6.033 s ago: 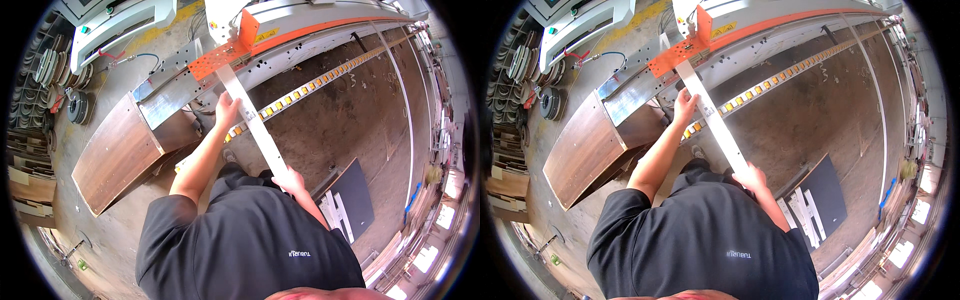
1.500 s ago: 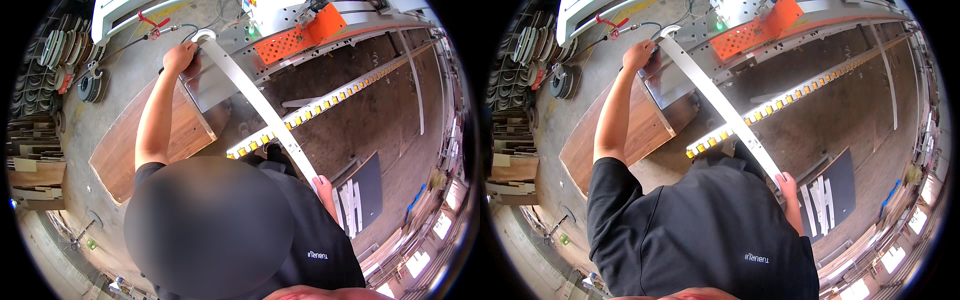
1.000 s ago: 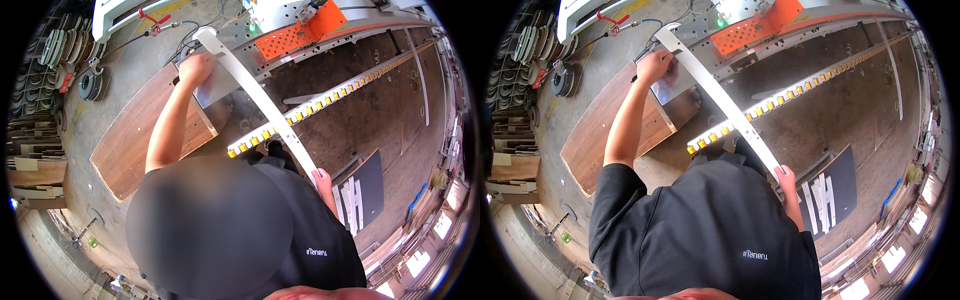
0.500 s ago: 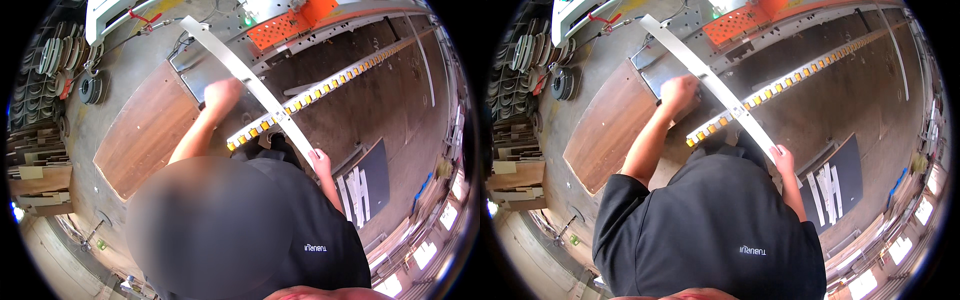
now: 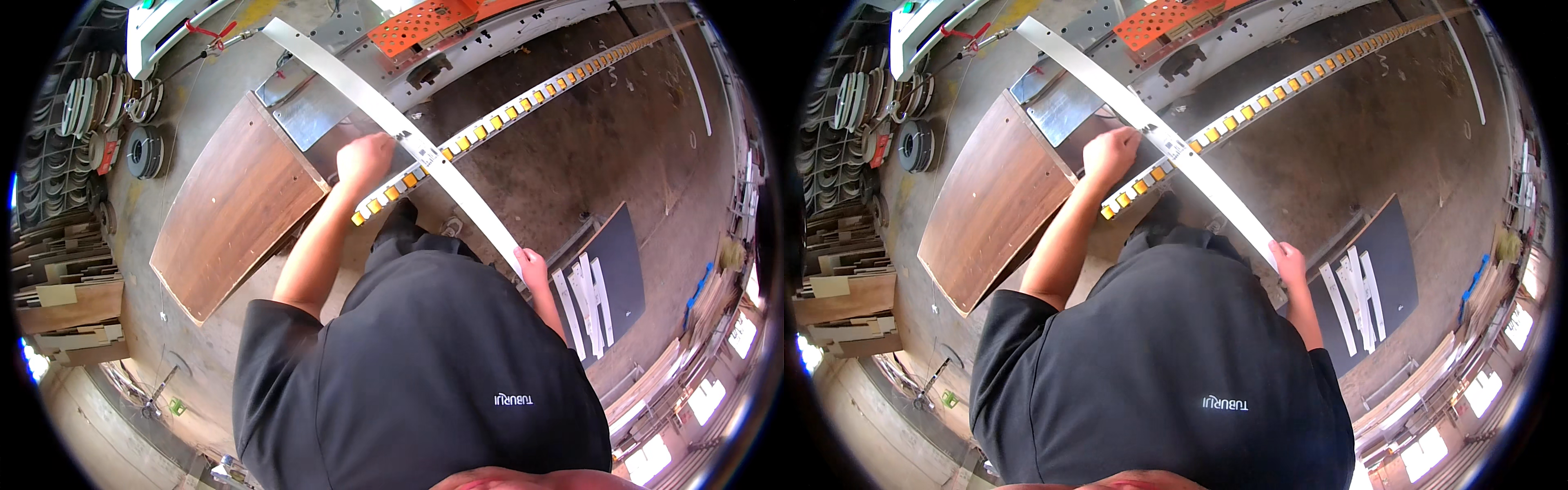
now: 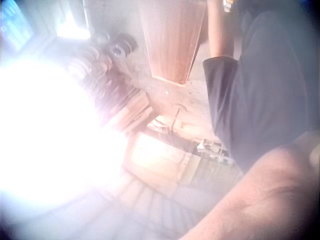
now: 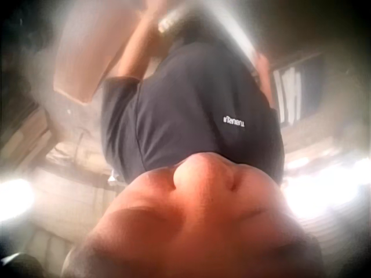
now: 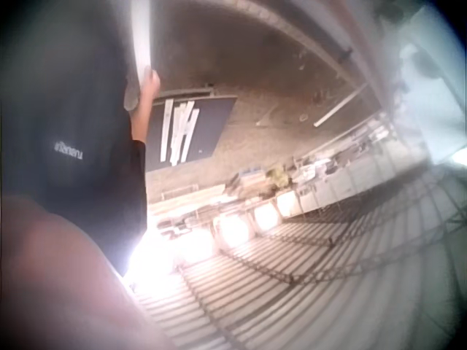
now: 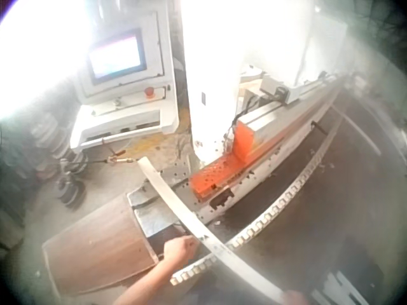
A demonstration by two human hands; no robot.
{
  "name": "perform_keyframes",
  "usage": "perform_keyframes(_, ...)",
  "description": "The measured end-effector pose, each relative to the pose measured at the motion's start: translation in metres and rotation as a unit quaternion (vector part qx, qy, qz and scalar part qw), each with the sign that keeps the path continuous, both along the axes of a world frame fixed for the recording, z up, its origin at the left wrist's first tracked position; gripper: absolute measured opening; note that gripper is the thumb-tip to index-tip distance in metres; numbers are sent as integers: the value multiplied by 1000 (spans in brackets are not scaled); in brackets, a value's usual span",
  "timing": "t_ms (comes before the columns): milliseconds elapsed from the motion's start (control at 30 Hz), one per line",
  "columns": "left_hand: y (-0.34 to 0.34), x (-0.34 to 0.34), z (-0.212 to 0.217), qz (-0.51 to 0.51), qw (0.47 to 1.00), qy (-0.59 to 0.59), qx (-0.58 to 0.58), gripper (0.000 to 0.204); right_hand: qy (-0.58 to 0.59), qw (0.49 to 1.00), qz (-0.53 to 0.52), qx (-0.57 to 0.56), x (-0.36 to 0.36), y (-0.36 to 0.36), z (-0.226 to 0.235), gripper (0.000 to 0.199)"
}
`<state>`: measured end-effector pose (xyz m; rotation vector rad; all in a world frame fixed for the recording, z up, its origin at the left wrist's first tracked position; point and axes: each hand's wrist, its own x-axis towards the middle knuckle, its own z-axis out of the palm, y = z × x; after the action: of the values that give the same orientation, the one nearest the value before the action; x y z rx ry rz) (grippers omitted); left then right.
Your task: The person operates a CNC machine to process white rectangular profiles. They feed the profiles into the machine, press a button to start the cycle, and then remove the processed pieces. The person stacks the finished profiles on a nearby table and briefly interacts with a coworker before resuming the task.
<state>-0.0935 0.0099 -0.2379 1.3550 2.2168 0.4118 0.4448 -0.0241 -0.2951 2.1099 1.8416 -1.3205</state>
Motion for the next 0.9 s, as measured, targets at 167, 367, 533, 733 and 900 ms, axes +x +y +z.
perform_keyframes(167,-8,29,6,15,1000,1,-18,37,0,1000,15,3,-10,4,1,58)
perform_keyframes(367,-24,46,-4,39,998,-52,-9,37,-26,999,44,16,-17,6,11,60)
perform_keyframes(533,-41,76,-10,15,1000,-12,0,40,-32,998,54,-8,-19,7,20,68)
perform_keyframes(733,-45,79,-13,-18,1000,-12,17,42,25,997,72,-4,-14,11,23,58)
perform_keyframes(900,-39,83,12,-90,993,74,-15,23,151,985,39,-70,57,1,-8,50)
